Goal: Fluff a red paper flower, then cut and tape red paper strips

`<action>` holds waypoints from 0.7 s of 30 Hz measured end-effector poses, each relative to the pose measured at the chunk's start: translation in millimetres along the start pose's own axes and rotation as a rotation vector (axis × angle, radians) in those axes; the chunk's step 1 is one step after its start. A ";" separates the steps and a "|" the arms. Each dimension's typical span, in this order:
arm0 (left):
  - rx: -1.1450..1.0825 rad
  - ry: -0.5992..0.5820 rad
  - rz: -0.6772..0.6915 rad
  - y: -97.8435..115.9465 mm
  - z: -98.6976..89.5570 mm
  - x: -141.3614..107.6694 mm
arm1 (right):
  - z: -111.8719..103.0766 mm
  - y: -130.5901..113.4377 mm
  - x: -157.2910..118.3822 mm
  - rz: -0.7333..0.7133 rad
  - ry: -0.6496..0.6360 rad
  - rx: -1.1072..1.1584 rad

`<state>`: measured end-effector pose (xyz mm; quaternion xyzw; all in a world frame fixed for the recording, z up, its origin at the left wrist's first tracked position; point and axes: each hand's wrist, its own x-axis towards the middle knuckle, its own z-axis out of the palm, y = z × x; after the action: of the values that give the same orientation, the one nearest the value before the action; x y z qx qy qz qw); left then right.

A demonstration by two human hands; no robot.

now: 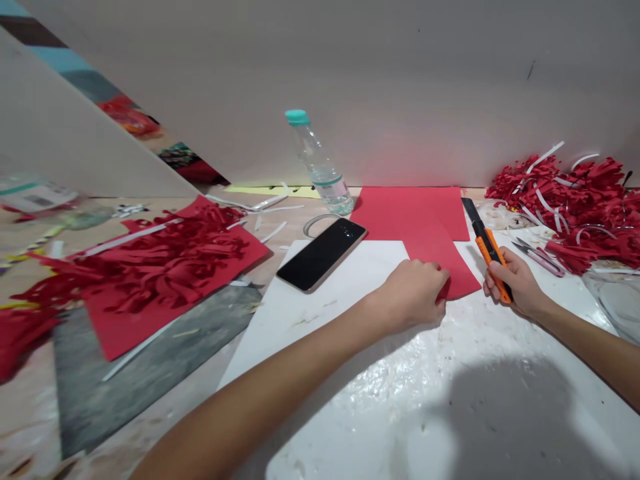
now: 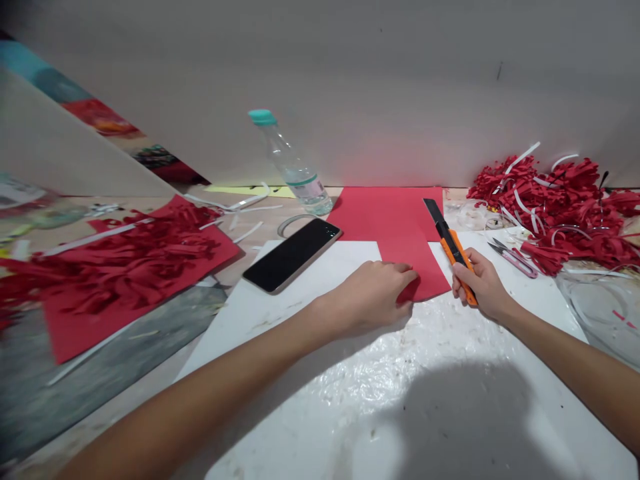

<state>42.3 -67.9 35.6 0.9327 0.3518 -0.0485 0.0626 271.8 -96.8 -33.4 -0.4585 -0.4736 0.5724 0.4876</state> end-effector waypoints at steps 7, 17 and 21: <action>-0.155 -0.018 -0.031 -5.3 -5.5 -0.4 | -0.1 -0.8 -0.2 -0.009 -0.020 -0.012; -0.142 -0.068 0.015 -9.2 -5.3 -1.3 | 1.9 -2.4 -0.2 -0.028 -0.022 -0.026; -0.140 -0.049 0.034 -10.6 -4.9 -1.7 | 1.4 -1.6 0.1 -0.024 -0.027 -0.025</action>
<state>34.2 -60.4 39.8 0.9304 0.3369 -0.0457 0.1372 270.6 -96.7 -31.7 -0.4511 -0.4925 0.5669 0.4823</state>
